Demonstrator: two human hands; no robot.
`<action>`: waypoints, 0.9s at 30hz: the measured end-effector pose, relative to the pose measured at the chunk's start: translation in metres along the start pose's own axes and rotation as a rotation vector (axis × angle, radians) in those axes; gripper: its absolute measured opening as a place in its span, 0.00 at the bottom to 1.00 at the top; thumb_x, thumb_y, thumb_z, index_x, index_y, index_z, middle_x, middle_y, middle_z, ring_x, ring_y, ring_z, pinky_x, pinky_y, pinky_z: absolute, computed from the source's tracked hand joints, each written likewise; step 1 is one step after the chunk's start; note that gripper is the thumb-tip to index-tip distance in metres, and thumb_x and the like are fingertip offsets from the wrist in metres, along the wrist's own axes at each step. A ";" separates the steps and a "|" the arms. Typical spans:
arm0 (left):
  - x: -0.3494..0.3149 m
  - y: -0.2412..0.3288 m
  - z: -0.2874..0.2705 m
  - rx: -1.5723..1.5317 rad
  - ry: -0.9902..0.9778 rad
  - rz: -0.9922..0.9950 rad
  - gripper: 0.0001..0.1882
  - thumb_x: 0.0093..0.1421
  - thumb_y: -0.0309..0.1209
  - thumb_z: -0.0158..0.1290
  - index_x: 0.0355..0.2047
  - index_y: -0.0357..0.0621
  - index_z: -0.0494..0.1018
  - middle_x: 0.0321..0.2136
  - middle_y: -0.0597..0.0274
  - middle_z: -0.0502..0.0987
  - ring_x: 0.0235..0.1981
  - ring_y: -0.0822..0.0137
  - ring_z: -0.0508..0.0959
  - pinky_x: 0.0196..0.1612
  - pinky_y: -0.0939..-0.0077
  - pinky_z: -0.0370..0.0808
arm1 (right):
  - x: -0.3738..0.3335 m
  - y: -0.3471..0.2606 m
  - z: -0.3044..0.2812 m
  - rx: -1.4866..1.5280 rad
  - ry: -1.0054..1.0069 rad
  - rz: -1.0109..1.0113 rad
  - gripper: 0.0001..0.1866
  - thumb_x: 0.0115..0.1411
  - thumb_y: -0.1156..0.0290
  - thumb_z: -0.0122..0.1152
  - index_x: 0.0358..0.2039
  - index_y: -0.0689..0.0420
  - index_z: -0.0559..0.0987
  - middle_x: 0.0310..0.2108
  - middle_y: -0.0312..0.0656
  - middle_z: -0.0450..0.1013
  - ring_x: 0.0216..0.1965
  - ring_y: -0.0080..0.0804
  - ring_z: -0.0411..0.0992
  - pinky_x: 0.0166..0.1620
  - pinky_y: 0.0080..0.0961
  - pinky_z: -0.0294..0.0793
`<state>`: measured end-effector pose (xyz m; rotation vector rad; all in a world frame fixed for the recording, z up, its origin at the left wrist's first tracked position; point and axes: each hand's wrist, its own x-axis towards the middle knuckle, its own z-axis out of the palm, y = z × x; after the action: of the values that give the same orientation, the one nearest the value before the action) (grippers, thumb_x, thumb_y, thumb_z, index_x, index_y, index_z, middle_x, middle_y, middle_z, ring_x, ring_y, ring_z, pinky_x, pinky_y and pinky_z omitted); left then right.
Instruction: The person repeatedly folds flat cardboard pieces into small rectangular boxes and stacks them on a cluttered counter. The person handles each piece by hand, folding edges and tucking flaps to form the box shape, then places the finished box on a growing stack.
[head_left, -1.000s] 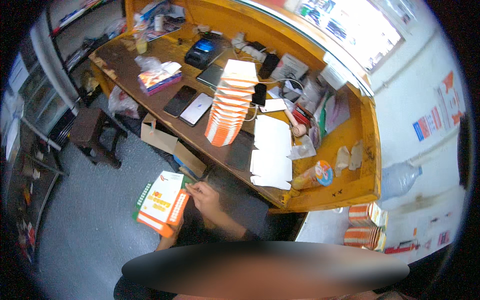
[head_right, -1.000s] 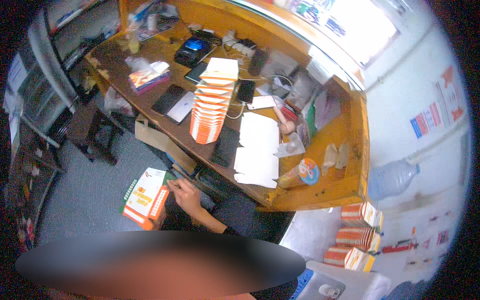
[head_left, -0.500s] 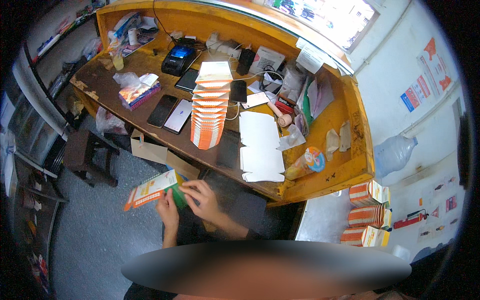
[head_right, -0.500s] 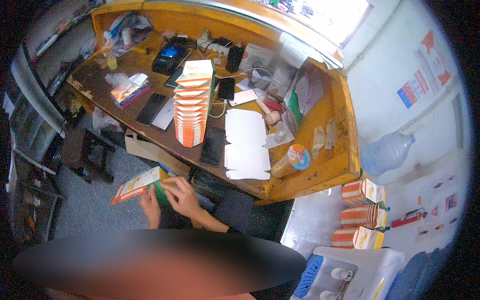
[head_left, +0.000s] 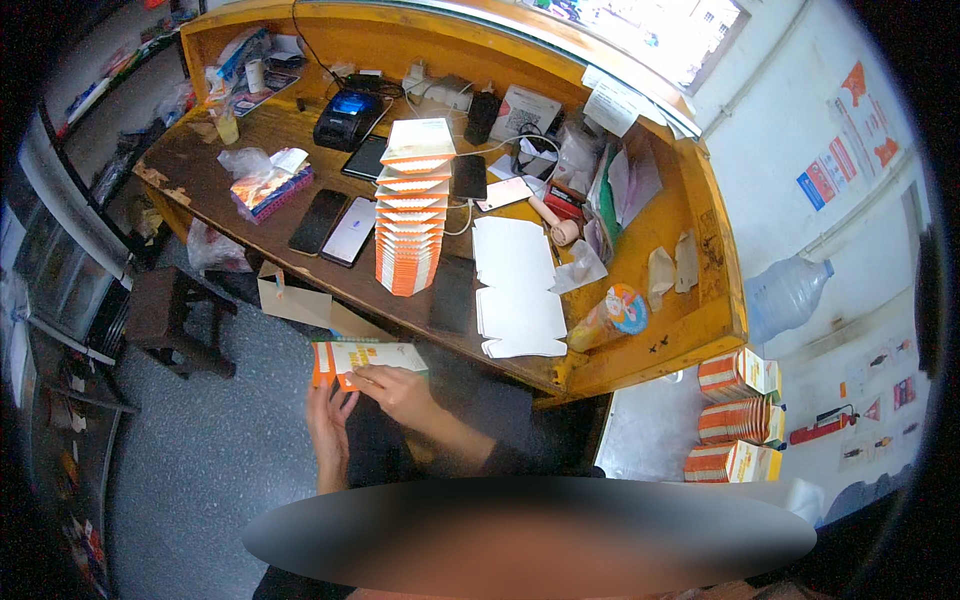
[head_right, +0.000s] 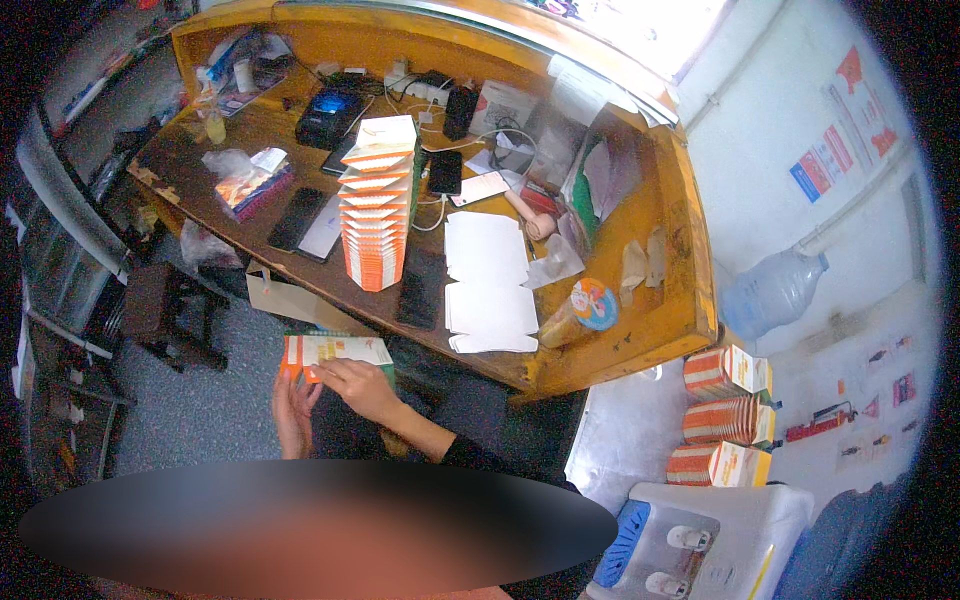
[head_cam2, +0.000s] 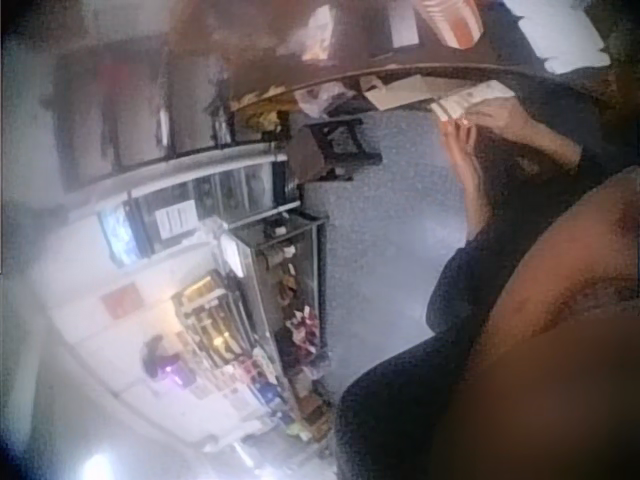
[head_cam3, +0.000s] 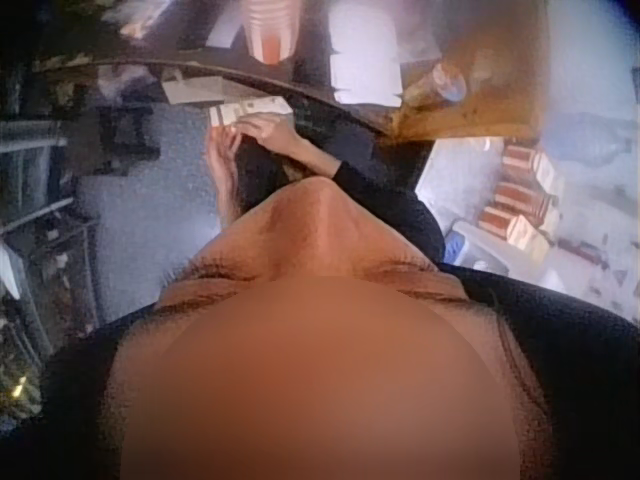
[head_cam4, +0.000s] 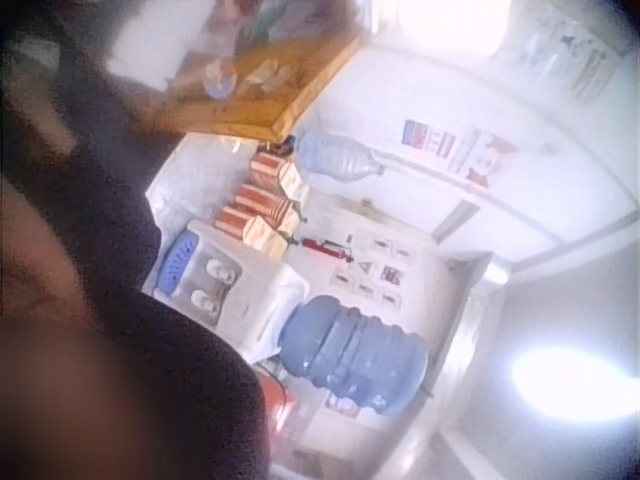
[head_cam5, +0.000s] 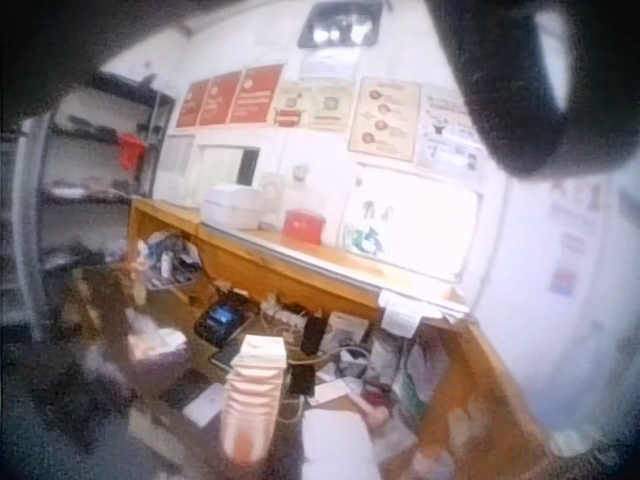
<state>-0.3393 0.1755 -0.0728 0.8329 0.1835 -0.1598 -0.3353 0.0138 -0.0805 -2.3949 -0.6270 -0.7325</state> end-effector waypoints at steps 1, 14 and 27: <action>0.002 0.005 -0.003 0.128 0.046 -0.048 0.20 0.66 0.31 0.48 0.56 0.38 0.62 0.51 0.52 0.71 0.52 0.63 0.73 0.53 0.67 0.72 | -0.002 0.000 0.001 -0.021 -0.041 -0.038 0.19 0.51 0.73 0.56 0.45 0.54 0.78 0.44 0.39 0.77 0.43 0.36 0.76 0.43 0.29 0.78; 0.012 0.005 -0.002 0.657 0.151 0.301 0.03 0.54 0.20 0.61 0.28 0.32 0.77 0.28 0.59 0.80 0.29 0.74 0.78 0.35 0.82 0.75 | 0.002 0.000 -0.003 0.581 0.099 0.607 0.08 0.57 0.72 0.64 0.37 0.58 0.84 0.34 0.43 0.80 0.30 0.29 0.78 0.34 0.21 0.74; 0.003 -0.012 0.017 0.951 0.185 0.617 0.08 0.61 0.22 0.53 0.39 0.32 0.78 0.36 0.53 0.81 0.35 0.68 0.80 0.39 0.76 0.75 | 0.015 -0.018 -0.013 0.525 0.171 0.571 0.08 0.58 0.74 0.61 0.38 0.63 0.79 0.35 0.44 0.75 0.33 0.32 0.75 0.35 0.22 0.73</action>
<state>-0.3375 0.1550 -0.0707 1.8114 0.0028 0.4535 -0.3392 0.0230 -0.0556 -1.8565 -0.0330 -0.4424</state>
